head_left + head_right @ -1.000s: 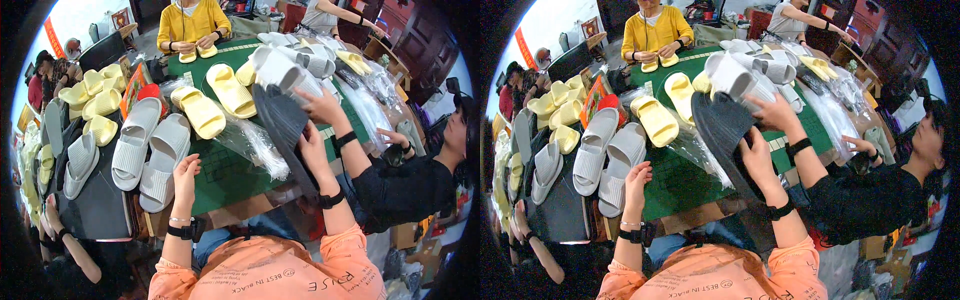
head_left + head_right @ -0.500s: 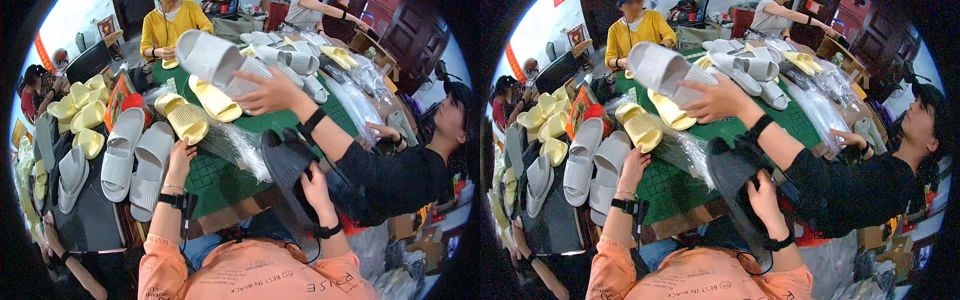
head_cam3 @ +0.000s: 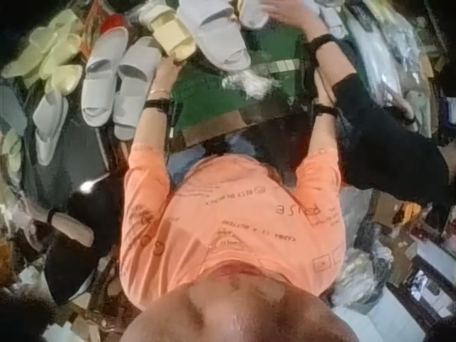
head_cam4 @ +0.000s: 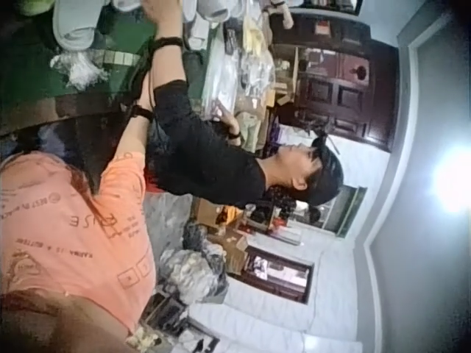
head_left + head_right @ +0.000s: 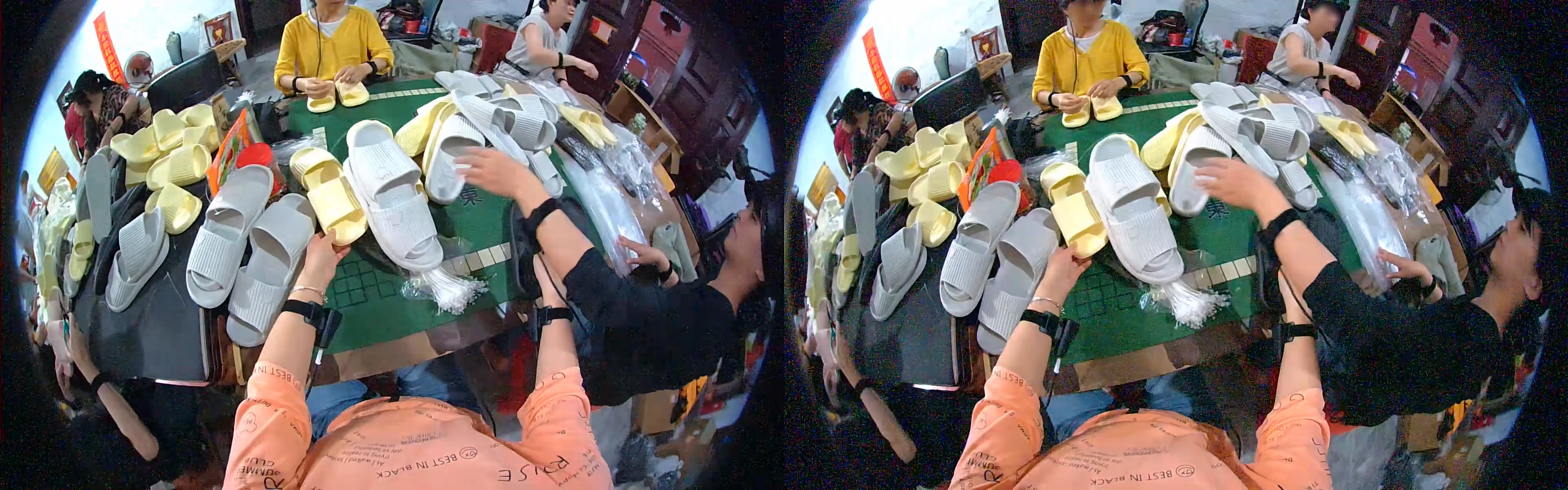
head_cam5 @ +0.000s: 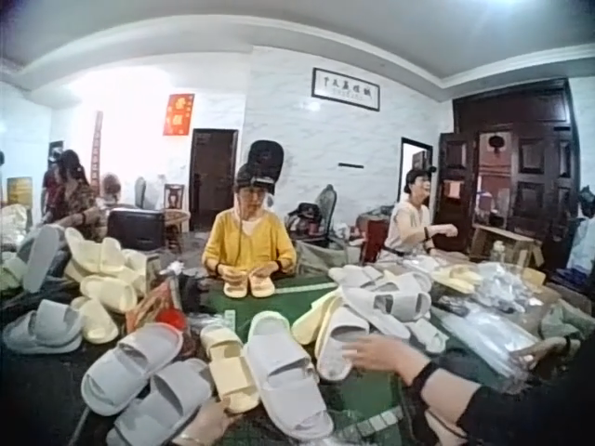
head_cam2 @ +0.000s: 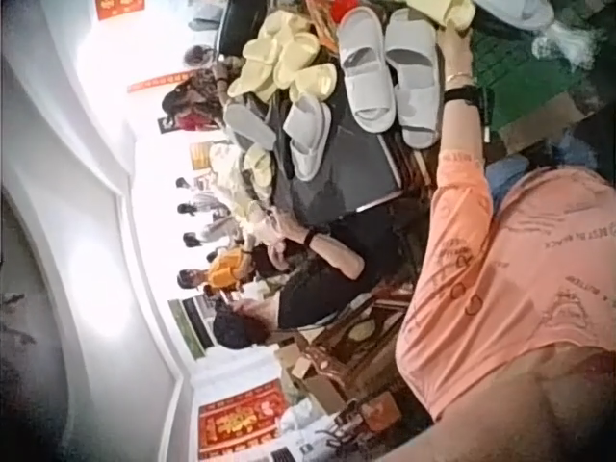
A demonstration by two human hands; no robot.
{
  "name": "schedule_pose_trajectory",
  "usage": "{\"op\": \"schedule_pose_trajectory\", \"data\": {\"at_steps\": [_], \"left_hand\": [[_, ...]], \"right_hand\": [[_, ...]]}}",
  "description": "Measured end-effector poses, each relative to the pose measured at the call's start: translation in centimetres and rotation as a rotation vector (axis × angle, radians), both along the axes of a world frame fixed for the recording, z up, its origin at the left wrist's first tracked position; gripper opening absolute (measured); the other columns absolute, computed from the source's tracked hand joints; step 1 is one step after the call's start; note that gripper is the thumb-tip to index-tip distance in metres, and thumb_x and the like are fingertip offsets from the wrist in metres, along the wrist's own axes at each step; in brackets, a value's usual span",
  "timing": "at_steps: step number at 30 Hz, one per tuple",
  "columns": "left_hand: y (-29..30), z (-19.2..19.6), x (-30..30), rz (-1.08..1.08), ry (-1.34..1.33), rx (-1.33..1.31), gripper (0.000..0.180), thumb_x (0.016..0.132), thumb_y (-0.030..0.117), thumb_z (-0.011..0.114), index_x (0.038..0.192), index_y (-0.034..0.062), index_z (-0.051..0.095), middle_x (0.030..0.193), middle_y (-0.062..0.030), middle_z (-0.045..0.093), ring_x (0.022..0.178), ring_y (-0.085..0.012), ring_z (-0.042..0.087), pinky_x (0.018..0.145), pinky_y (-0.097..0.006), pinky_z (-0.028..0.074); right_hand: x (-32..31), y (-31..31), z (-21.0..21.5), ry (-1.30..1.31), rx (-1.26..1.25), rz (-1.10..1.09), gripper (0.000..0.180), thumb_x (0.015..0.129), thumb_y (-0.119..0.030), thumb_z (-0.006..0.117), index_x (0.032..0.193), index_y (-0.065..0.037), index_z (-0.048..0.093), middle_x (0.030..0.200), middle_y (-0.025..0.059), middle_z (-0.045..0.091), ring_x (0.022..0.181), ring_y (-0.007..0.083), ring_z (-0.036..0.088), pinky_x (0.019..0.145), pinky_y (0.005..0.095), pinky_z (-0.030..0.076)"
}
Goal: The recorder is inspecting and sorting various colored slippers on a manufacturing table.
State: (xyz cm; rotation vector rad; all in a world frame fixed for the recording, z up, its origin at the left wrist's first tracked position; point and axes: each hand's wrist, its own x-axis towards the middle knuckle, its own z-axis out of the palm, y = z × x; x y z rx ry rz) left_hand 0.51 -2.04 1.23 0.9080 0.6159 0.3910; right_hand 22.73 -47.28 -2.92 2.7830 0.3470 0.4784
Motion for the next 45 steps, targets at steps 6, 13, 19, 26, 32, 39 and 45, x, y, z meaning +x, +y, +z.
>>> {"op": "schedule_pose_trajectory", "data": {"at_steps": [6,13,19,26,32,39,45], "left_hand": [[-9.7,3.0,-0.1,0.042,0.299,0.428,0.041,0.076,0.026,0.065,0.101,-0.0018,0.049,0.092,-0.0100,0.052,0.083,-0.0200,0.052,0.074,-0.029,0.043],[-9.3,2.7,8.3,0.122,0.352,0.391,0.070,0.068,0.033,0.073,0.114,-0.0107,0.042,0.119,-0.0242,0.046,0.112,-0.0318,0.045,0.092,-0.038,0.037],[-7.8,1.5,10.1,0.041,-0.070,-0.005,0.044,0.074,0.020,0.069,0.106,-0.0033,0.051,0.099,-0.0112,0.055,0.090,-0.0236,0.053,0.078,-0.036,0.045],[-13.0,8.9,2.9,-0.423,-0.453,-0.203,0.041,0.090,0.030,0.047,0.120,0.0018,0.044,0.119,-0.0092,0.050,0.108,-0.0211,0.048,0.093,-0.037,0.037],[-16.5,9.5,0.9,-0.517,-0.569,-0.154,0.048,0.090,0.031,0.047,0.126,0.0001,0.038,0.125,-0.0103,0.044,0.114,-0.0209,0.043,0.097,-0.036,0.034],[-12.6,9.5,1.4,-0.236,-0.471,-0.030,0.057,0.084,0.032,0.054,0.129,0.0009,0.035,0.128,-0.0122,0.042,0.116,-0.0261,0.042,0.099,-0.041,0.033],[-9.4,7.5,1.4,-0.301,-0.325,0.132,0.042,0.089,0.023,0.044,0.123,-0.0014,0.043,0.123,-0.0172,0.047,0.109,-0.0268,0.050,0.093,-0.040,0.041]], "right_hand": [[-11.2,6.0,8.2,0.049,0.522,0.080,0.054,0.083,-0.030,0.051,0.125,0.001,0.037,0.136,0.0272,0.024,0.122,0.0452,0.025,0.098,0.0566,0.021],[-18.5,12.4,11.8,0.278,0.826,0.567,0.047,0.076,-0.019,0.061,0.116,-0.001,0.045,0.127,0.0195,0.036,0.119,0.0374,0.033,0.096,0.0593,0.022],[-20.2,13.4,12.0,0.282,1.074,0.709,0.036,0.079,-0.016,0.057,0.109,0.001,0.049,0.111,0.0200,0.050,0.105,0.0350,0.046,0.091,0.0425,0.035],[-20.4,16.6,11.8,0.894,1.855,0.622,0.056,0.084,-0.036,0.055,0.125,-0.002,0.037,0.114,0.0090,0.052,0.093,0.0172,0.053,0.075,0.0306,0.045],[-20.6,16.2,12.8,0.843,2.623,0.467,0.059,0.086,-0.043,0.052,0.125,-0.001,0.037,0.115,0.0073,0.050,0.099,0.0144,0.051,0.081,0.0251,0.044],[-23.7,15.9,13.9,0.646,2.229,0.568,0.036,0.089,-0.027,0.054,0.111,0.001,0.051,0.089,-0.0011,0.054,0.081,0.0056,0.046,0.070,0.0235,0.042],[-25.7,15.8,15.3,0.527,1.994,0.779,0.045,0.089,-0.019,0.054,0.129,-0.005,0.040,0.100,0.0036,0.057,0.089,0.0065,0.045,0.076,0.0223,0.042]]}}
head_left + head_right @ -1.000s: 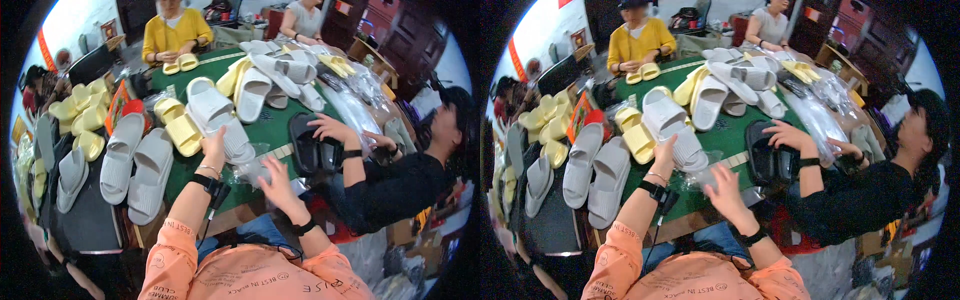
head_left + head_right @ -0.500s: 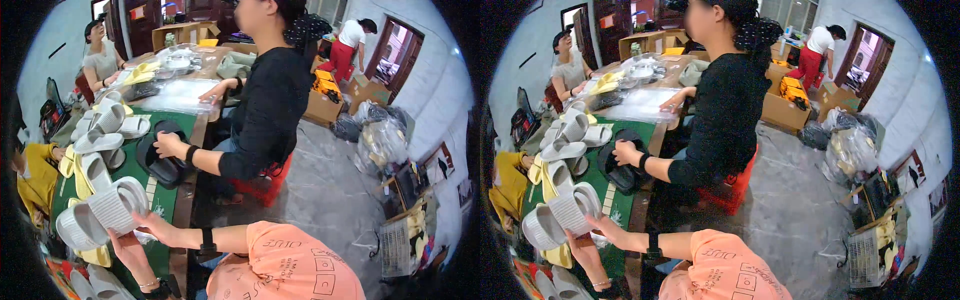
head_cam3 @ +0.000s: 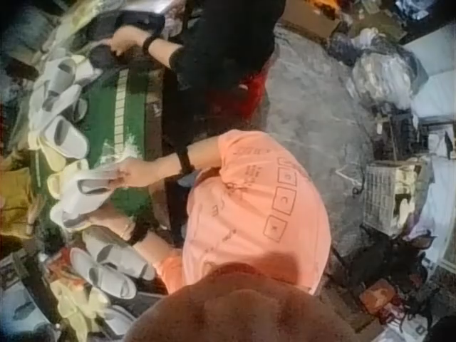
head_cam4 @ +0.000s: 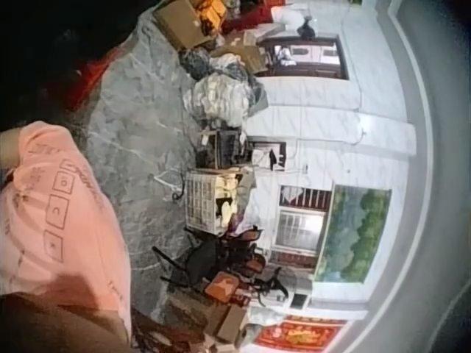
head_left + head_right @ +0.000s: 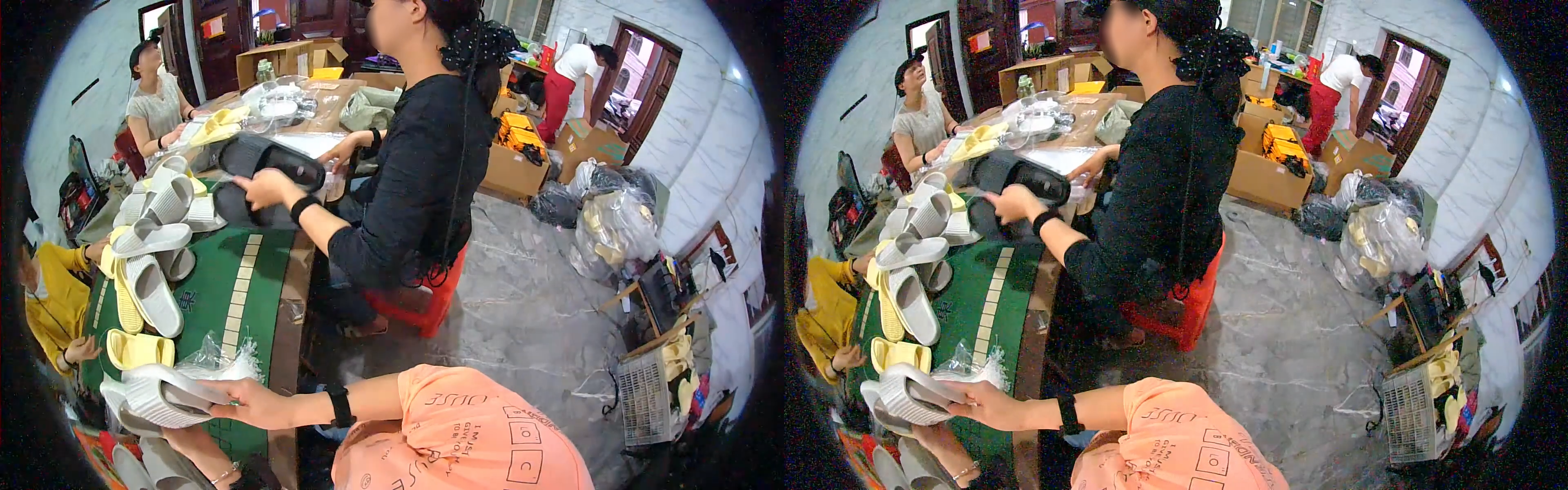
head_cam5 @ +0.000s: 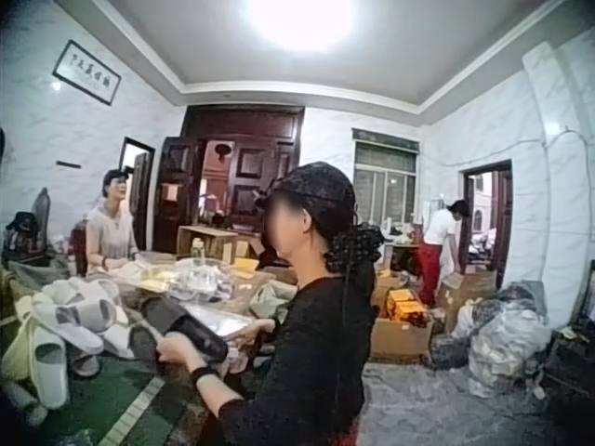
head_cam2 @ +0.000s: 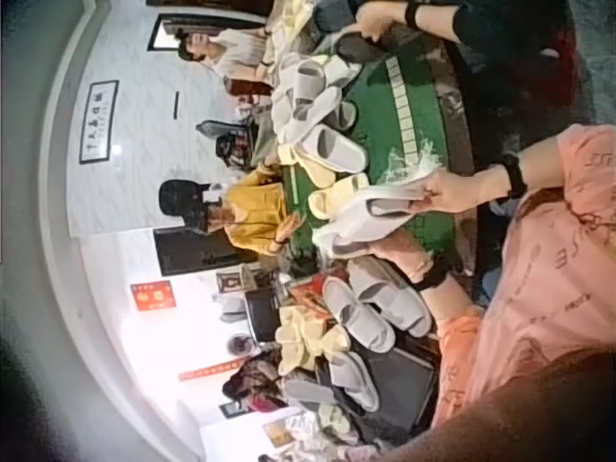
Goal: The recorder is inspecting and sorting various colored slippers on a manufacturing table.
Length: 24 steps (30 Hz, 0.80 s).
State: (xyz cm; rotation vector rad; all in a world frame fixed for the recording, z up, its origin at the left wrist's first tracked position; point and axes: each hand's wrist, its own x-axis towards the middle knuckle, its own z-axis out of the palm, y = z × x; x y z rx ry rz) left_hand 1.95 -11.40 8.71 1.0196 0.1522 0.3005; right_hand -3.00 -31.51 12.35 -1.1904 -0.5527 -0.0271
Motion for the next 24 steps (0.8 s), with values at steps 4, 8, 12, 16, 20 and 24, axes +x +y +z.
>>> {"op": "schedule_pose_trajectory", "data": {"at_steps": [4,8,12,16,20,24], "left_hand": [[0.5,0.5,0.0,0.155,-0.106,0.514,0.039,0.090,0.024,0.042,0.119,-0.0019,0.045,0.119,-0.0164,0.048,0.103,-0.0260,0.051,0.090,-0.037,0.042],[5.4,1.0,-4.7,0.423,-0.083,1.081,0.037,0.091,0.025,0.041,0.115,-0.0024,0.048,0.115,-0.0156,0.050,0.098,-0.0253,0.053,0.087,-0.035,0.043],[7.7,1.2,-11.0,0.548,0.055,0.095,0.041,0.091,0.016,0.038,0.128,-0.0008,0.034,0.124,-0.0150,0.043,0.110,-0.0246,0.045,0.093,-0.036,0.038],[1.6,0.9,-12.9,0.612,0.064,0.332,0.051,0.079,-0.007,0.034,0.129,0.0019,0.033,0.125,-0.0121,0.044,0.112,-0.0223,0.045,0.094,-0.034,0.038],[2.0,0.3,-14.9,0.770,0.106,0.398,0.053,0.080,-0.008,0.042,0.130,-0.0014,0.029,0.126,-0.0110,0.041,0.114,-0.0185,0.042,0.095,-0.029,0.035],[4.6,-1.3,-14.0,0.793,0.456,1.048,0.067,0.077,-0.001,0.055,0.134,-0.0024,0.021,0.133,-0.0245,0.024,0.121,-0.0363,0.029,0.102,-0.040,0.023]], "right_hand": [[0.9,-2.1,-1.2,0.202,-0.072,0.081,0.035,0.090,-0.023,0.050,0.117,-0.001,0.049,0.099,0.0052,0.058,0.090,0.0105,0.049,0.082,0.0264,0.042],[3.1,-7.0,0.9,0.098,-0.071,-0.181,0.039,0.091,-0.024,0.047,0.120,0.001,0.042,0.111,0.0061,0.051,0.103,0.0127,0.044,0.088,0.0299,0.039],[6.2,-6.6,2.5,0.014,-0.281,-0.111,0.017,0.087,-0.018,0.053,0.089,-0.002,0.056,0.081,-0.0007,0.053,0.075,0.0073,0.048,0.067,0.0236,0.042],[8.6,-1.4,3.0,0.142,-0.423,0.362,0.019,0.086,-0.021,0.055,0.088,-0.002,0.056,0.073,-0.0047,0.052,0.068,0.0017,0.046,0.058,0.0196,0.039],[10.9,6.5,3.8,0.066,-0.563,0.540,0.025,0.086,-0.028,0.055,0.083,-0.003,0.057,0.068,-0.0056,0.051,0.061,0.0016,0.042,0.051,0.0192,0.034],[14.8,13.6,-1.5,-0.044,-0.588,0.229,0.038,0.087,-0.032,0.053,0.104,0.002,0.055,0.088,0.0091,0.062,0.079,0.0138,0.056,0.073,0.0258,0.044]]}}
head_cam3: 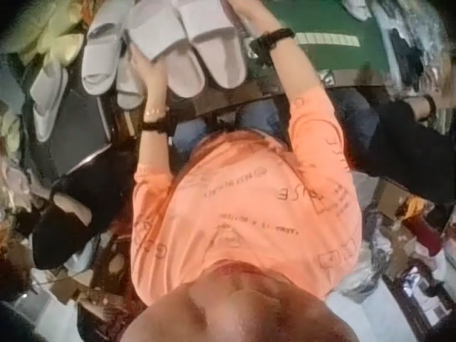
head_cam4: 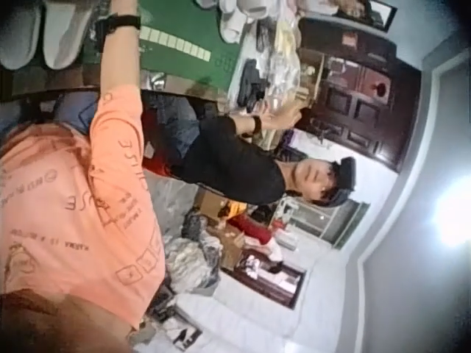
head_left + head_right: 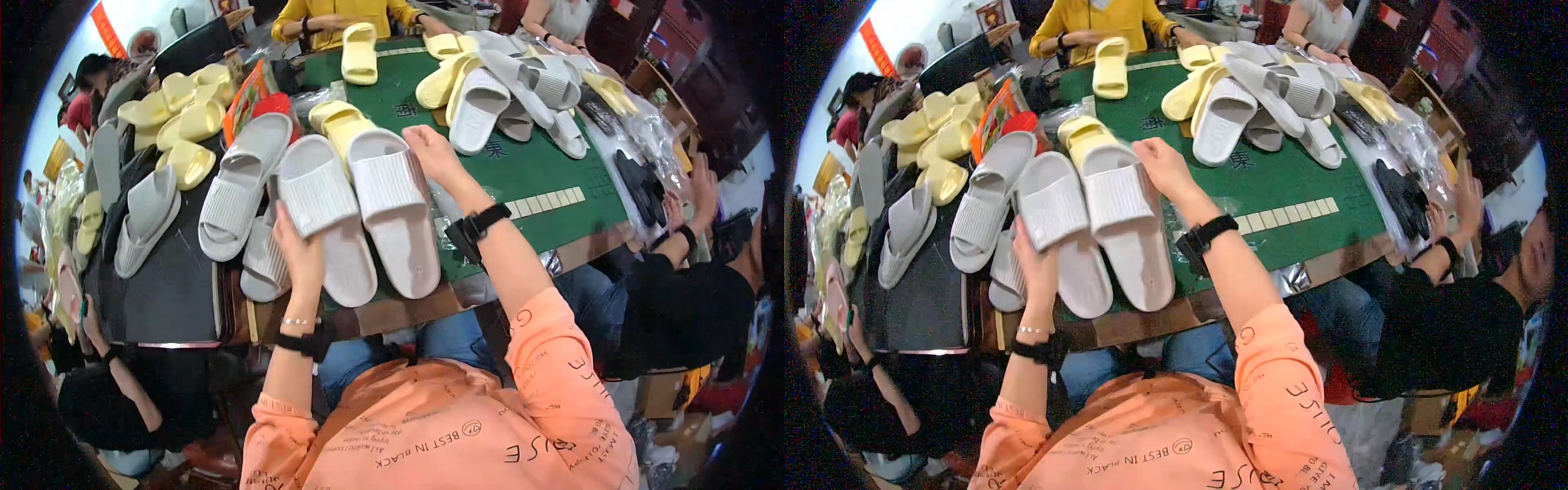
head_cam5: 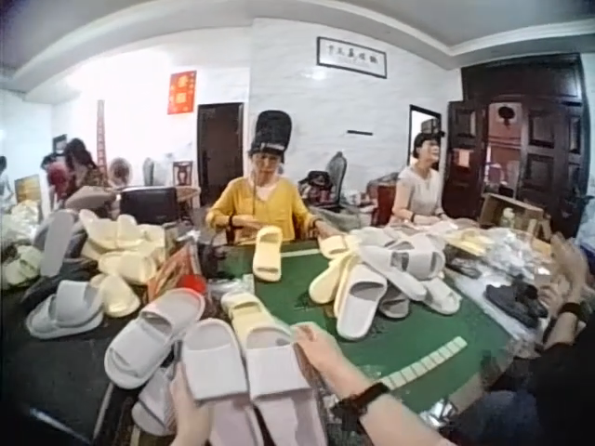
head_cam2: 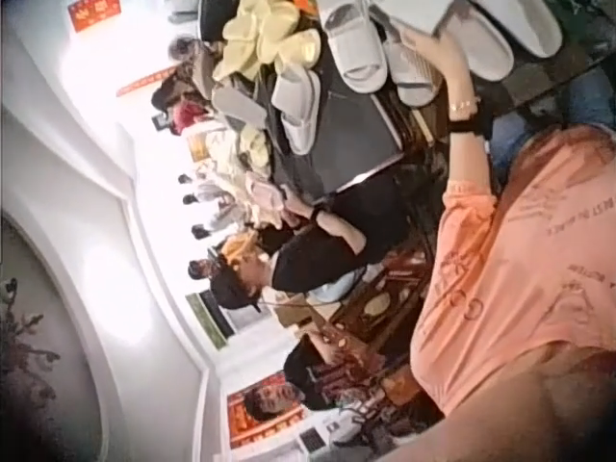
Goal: The recorder is inspecting and sorting various colored slippers on a manufacturing table.
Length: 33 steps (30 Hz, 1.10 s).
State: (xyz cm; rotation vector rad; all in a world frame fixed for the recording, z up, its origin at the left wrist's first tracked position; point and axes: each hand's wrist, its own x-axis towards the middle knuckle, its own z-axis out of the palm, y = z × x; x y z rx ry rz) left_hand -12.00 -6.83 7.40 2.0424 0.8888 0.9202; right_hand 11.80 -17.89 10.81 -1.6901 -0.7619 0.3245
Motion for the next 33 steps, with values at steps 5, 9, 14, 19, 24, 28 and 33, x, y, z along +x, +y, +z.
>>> {"op": "schedule_pose_trajectory", "data": {"at_steps": [5,9,14,19,24,28,33], "left_hand": [[-4.1,0.4,-0.5,0.045,0.106,0.425,0.064,0.073,0.008,0.063,0.129,0.0001,0.032,0.125,-0.0229,0.035,0.116,-0.0378,0.031,0.098,-0.044,0.024],[-6.9,0.0,-1.4,-0.180,0.159,0.474,0.049,0.074,0.013,0.064,0.117,0.0008,0.044,0.122,-0.0228,0.037,0.113,-0.0378,0.034,0.094,-0.045,0.027],[-7.0,0.8,1.6,-0.242,0.272,0.475,0.072,0.070,0.025,0.070,0.128,-0.0012,0.034,0.125,-0.0241,0.038,0.111,-0.0418,0.036,0.094,-0.048,0.029],[-5.5,1.1,3.5,-0.211,0.521,0.431,0.078,0.072,0.044,0.065,0.124,-0.0057,0.035,0.120,-0.0251,0.043,0.108,-0.0412,0.039,0.093,-0.048,0.029],[-4.8,0.1,6.7,-0.164,0.599,0.271,0.074,0.071,0.052,0.062,0.113,-0.0074,0.046,0.105,-0.0285,0.054,0.104,-0.0441,0.044,0.091,-0.051,0.028],[-4.9,-1.2,7.4,-0.024,0.474,0.365,0.064,0.071,0.048,0.062,0.107,-0.0042,0.052,0.105,-0.0261,0.055,0.103,-0.0397,0.046,0.091,-0.047,0.027],[-4.9,-1.4,7.9,0.025,0.272,0.386,0.052,0.072,0.037,0.063,0.102,-0.0049,0.054,0.100,-0.0243,0.056,0.098,-0.0402,0.048,0.088,-0.047,0.032]], "right_hand": [[-2.0,-5.1,-2.1,-0.258,0.005,-0.153,0.035,0.084,-0.019,0.056,0.112,0.000,0.051,0.097,0.0113,0.060,0.089,0.0172,0.056,0.080,0.0287,0.045],[-4.6,-15.2,-2.0,-0.142,-0.060,-0.432,0.024,0.081,-0.010,0.058,0.103,-0.001,0.055,0.086,0.0063,0.059,0.080,0.0125,0.055,0.073,0.0253,0.045],[-6.0,-23.7,-6.6,-0.068,-0.220,-0.615,0.011,0.081,-0.009,0.059,0.088,0.000,0.059,0.075,0.0030,0.059,0.067,0.0081,0.052,0.063,0.0231,0.043],[-6.5,-23.4,-8.0,0.069,-0.189,-0.624,0.016,0.083,-0.014,0.058,0.088,0.001,0.061,0.070,0.0047,0.060,0.060,0.0078,0.054,0.055,0.0221,0.044],[-3.4,-21.5,-7.6,0.785,0.232,-0.505,0.020,0.084,-0.019,0.058,0.092,-0.001,0.057,0.068,0.0066,0.059,0.051,0.0099,0.052,0.043,0.0186,0.036],[-1.9,-20.5,-8.7,0.781,0.278,-0.532,0.012,0.082,-0.013,0.061,0.084,-0.003,0.055,0.063,0.0042,0.054,0.049,0.0082,0.049,0.038,0.0181,0.032],[-2.7,-20.4,-6.4,0.439,0.269,-0.555,0.010,0.083,-0.011,0.059,0.086,-0.002,0.057,0.071,0.0010,0.056,0.060,0.0065,0.050,0.053,0.0193,0.040]]}}
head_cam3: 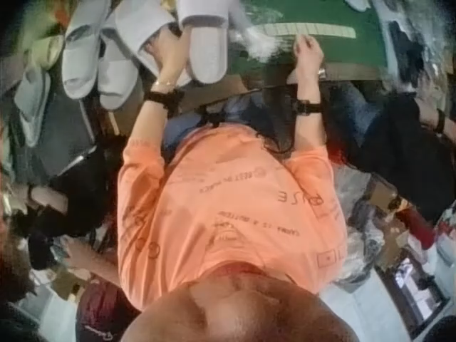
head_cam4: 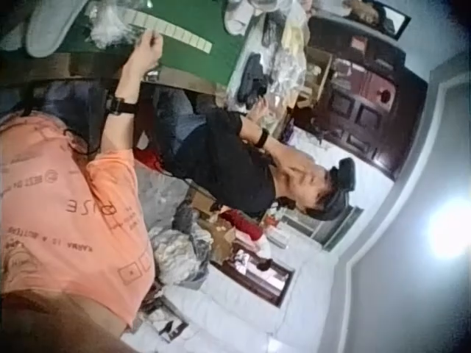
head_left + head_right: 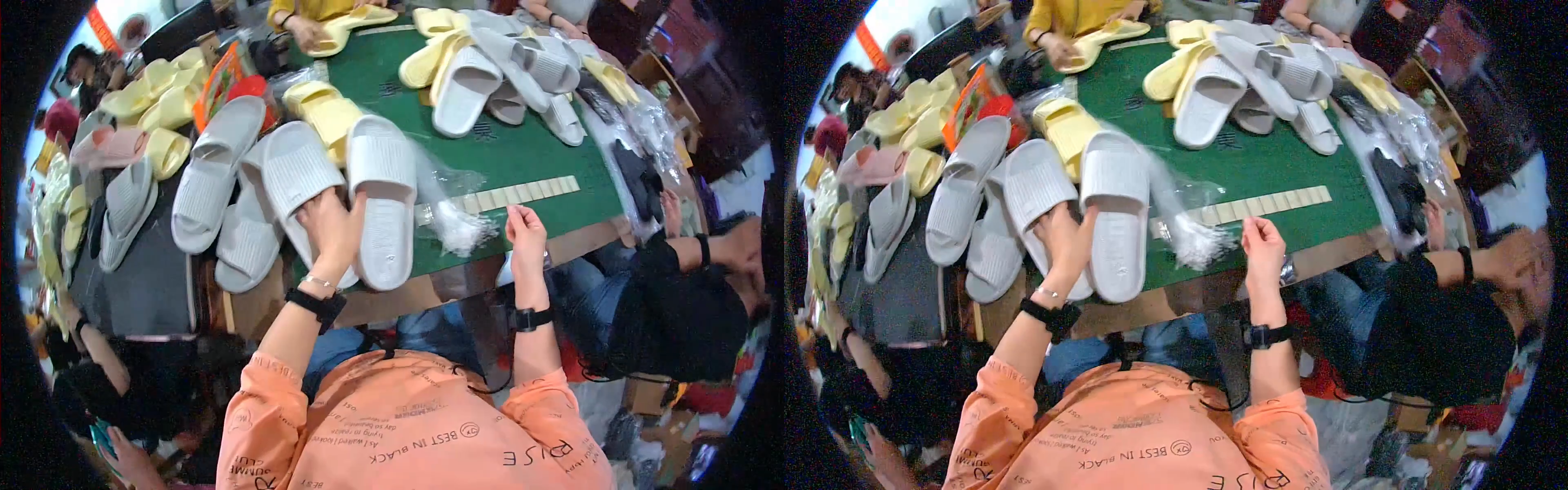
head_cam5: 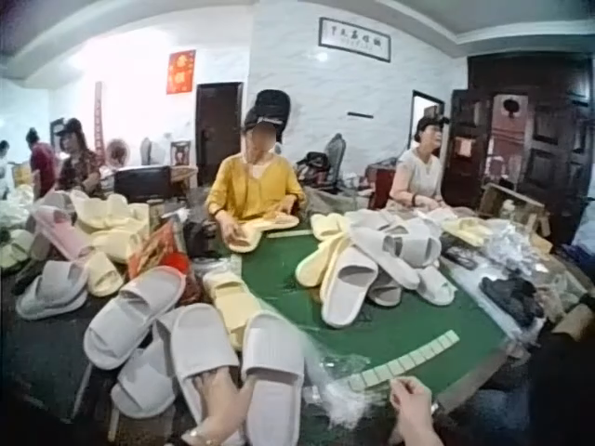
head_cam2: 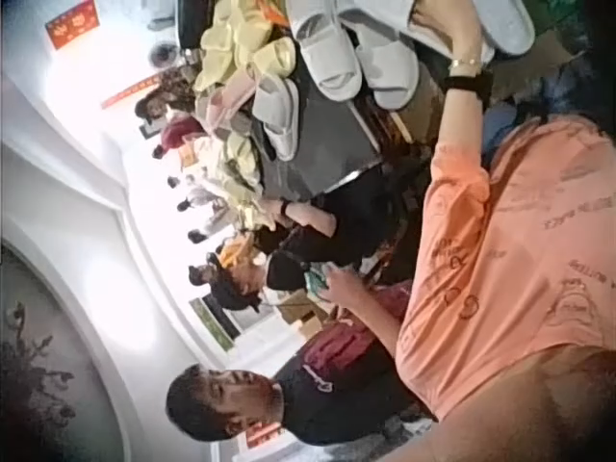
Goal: The recorder is inspecting and sorting various colored slippers on a manufacturing table.
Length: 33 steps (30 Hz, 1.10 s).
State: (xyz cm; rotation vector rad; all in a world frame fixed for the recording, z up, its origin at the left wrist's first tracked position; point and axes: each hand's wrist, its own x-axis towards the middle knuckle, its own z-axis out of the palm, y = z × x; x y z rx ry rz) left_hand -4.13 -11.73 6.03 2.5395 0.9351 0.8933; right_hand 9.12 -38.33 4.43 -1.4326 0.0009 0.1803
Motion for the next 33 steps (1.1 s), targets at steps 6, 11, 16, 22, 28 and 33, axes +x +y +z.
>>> {"op": "schedule_pose_trajectory", "data": {"at_steps": [6,11,16,22,28,33], "left_hand": [[-1.4,-0.5,-0.6,0.017,-0.086,0.130,0.040,0.077,0.031,0.064,0.089,-0.0068,0.057,0.086,-0.0216,0.060,0.083,-0.0354,0.053,0.079,-0.045,0.037],[-1.2,-0.8,-1.9,-0.020,-0.023,0.139,0.039,0.081,0.027,0.057,0.098,-0.0081,0.056,0.100,-0.0261,0.056,0.091,-0.0394,0.050,0.085,-0.046,0.036],[-2.9,-0.7,-1.6,-0.070,0.026,0.132,0.041,0.083,0.030,0.054,0.093,-0.0093,0.055,0.092,-0.0289,0.055,0.086,-0.0419,0.050,0.077,-0.047,0.039],[-1.4,-0.9,-1.7,-0.067,-0.226,-0.161,0.045,0.086,0.035,0.049,0.099,-0.0079,0.052,0.094,-0.0298,0.055,0.084,-0.0432,0.052,0.076,-0.045,0.040],[-5.0,2.0,-4.2,-0.012,-0.303,-0.324,0.039,0.082,0.030,0.057,0.081,-0.0093,0.053,0.078,-0.0243,0.056,0.068,-0.0356,0.054,0.065,-0.043,0.044],[-5.8,0.7,-3.7,-0.064,-0.154,-0.301,0.034,0.082,0.029,0.059,0.082,-0.0057,0.056,0.078,-0.0216,0.059,0.070,-0.0354,0.057,0.064,-0.042,0.047]], "right_hand": [[-2.7,0.3,10.7,-0.564,0.162,-0.178,0.012,0.089,-0.013,0.052,0.091,-0.002,0.056,0.094,0.0102,0.062,0.088,0.0142,0.057,0.082,0.0270,0.043],[-3.7,0.5,15.7,-0.757,0.685,-0.012,0.011,0.091,-0.016,0.048,0.093,-0.006,0.044,0.074,0.0045,0.055,0.070,0.0135,0.058,0.077,0.0294,0.047],[-8.8,-1.6,19.1,-1.087,0.145,-0.244,0.007,0.090,-0.011,0.047,0.093,-0.005,0.046,0.079,0.0032,0.044,0.065,0.0073,0.043,0.056,0.0236,0.035],[-10.0,4.3,10.6,-0.591,-0.210,0.202,0.034,0.077,-0.011,0.057,0.106,-0.001,0.041,0.094,0.0226,0.053,0.085,0.0367,0.053,0.070,0.0417,0.042],[-9.5,7.9,5.3,-0.470,-0.289,0.293,0.039,0.076,-0.010,0.056,0.110,0.002,0.039,0.087,0.0262,0.056,0.083,0.0426,0.055,0.071,0.0463,0.043],[-7.0,9.8,0.9,-0.491,-0.380,0.254,0.032,0.077,-0.006,0.053,0.106,0.002,0.041,0.086,0.0244,0.056,0.082,0.0425,0.054,0.069,0.0479,0.042]]}}
